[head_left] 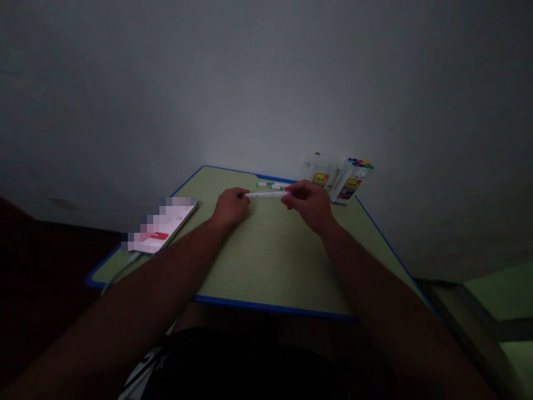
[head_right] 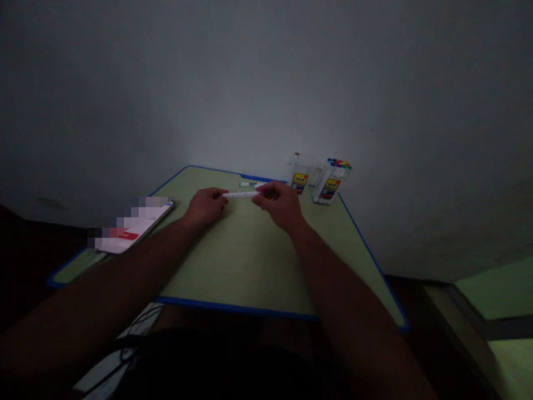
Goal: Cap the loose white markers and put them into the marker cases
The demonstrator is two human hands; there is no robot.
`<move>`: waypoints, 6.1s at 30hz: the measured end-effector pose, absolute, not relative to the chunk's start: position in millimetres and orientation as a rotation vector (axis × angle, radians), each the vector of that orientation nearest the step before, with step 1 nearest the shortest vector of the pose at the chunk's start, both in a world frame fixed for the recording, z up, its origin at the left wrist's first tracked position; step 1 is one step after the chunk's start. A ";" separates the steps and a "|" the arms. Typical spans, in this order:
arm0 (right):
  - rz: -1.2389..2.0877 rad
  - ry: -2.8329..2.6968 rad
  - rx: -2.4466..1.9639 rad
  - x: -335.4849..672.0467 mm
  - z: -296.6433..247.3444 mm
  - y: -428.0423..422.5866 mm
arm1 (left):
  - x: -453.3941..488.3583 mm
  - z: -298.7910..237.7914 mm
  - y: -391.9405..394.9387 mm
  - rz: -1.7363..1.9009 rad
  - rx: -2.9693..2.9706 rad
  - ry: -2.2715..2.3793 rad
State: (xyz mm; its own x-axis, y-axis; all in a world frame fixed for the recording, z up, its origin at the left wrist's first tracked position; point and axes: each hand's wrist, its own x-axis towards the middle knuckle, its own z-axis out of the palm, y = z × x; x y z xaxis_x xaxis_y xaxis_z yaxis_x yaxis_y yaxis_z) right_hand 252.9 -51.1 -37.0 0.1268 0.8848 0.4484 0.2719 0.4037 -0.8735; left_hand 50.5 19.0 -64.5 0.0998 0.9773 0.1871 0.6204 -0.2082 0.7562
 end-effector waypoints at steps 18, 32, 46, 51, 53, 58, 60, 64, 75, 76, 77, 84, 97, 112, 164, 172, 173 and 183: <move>0.106 -1.738 -1.584 273.8 -57.3 -40.0 | 55.7 -55.9 14.3 1.389 1.243 0.936; -0.055 -1.654 -1.429 265.5 -49.3 -44.0 | 59.4 -57.2 4.0 1.197 1.386 0.623; 0.868 -1.269 -1.124 256.3 -46.5 -44.7 | 63.7 -59.6 -4.3 0.954 1.719 0.794; 0.886 -1.225 -1.152 259.8 -46.0 -44.3 | 61.9 -59.9 -1.4 1.028 1.749 0.935; 0.871 -1.172 -1.154 264.9 -46.3 -41.8 | 60.4 -59.8 0.8 1.088 1.751 1.001; 0.830 -1.006 -1.167 277.4 -46.8 -35.8 | 57.9 -62.7 7.8 1.177 1.724 1.070; 0.820 -0.987 -1.173 279.4 -47.1 -34.7 | 57.7 -64.6 10.1 1.193 1.744 1.077; 0.808 -0.983 -1.172 279.6 -47.8 -34.4 | 57.9 -67.3 11.9 1.203 1.748 1.068; 0.764 -0.978 -1.166 280.8 -46.3 -35.8 | 57.5 -66.8 11.0 1.220 1.701 1.052; 0.756 -0.967 -1.164 281.4 -46.2 -35.5 | 57.3 -67.0 11.4 1.227 1.697 1.054; 0.749 -0.954 -1.163 282.1 -46.2 -35.1 | 57.2 -67.0 11.6 1.233 1.691 1.056; 0.716 -0.939 -1.159 286.2 -46.4 -34.5 | 57.3 -63.7 9.4 1.232 1.662 1.080; 0.734 -0.914 -1.218 289.4 -47.9 -32.2 | 59.1 -66.3 13.6 1.321 1.550 0.975; 0.779 -0.927 -1.115 289.9 -45.4 -35.2 | 56.3 -63.9 12.5 1.267 1.658 1.087; 0.263 -0.567 -0.911 341.0 9.4 -39.4 | 51.7 -74.5 13.6 0.580 2.606 1.374; 0.040 -0.628 -1.071 369.1 32.1 -27.9 | 52.1 -74.8 13.9 0.590 2.612 1.355; 0.023 -0.638 -1.090 370.1 35.2 -26.2 | 52.2 -74.5 13.6 0.585 2.616 1.358; -0.059 -0.773 -1.432 368.5 51.1 1.5 | 53.4 -71.6 11.2 0.541 2.629 1.397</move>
State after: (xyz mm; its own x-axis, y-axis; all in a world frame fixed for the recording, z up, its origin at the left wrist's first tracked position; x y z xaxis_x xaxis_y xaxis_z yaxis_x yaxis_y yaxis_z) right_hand 368.5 1.5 51.1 0.7602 0.4050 0.5080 0.4778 0.1812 -0.8596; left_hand 53.4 11.2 -71.6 0.5112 0.8204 0.2562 0.7790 -0.5682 0.2650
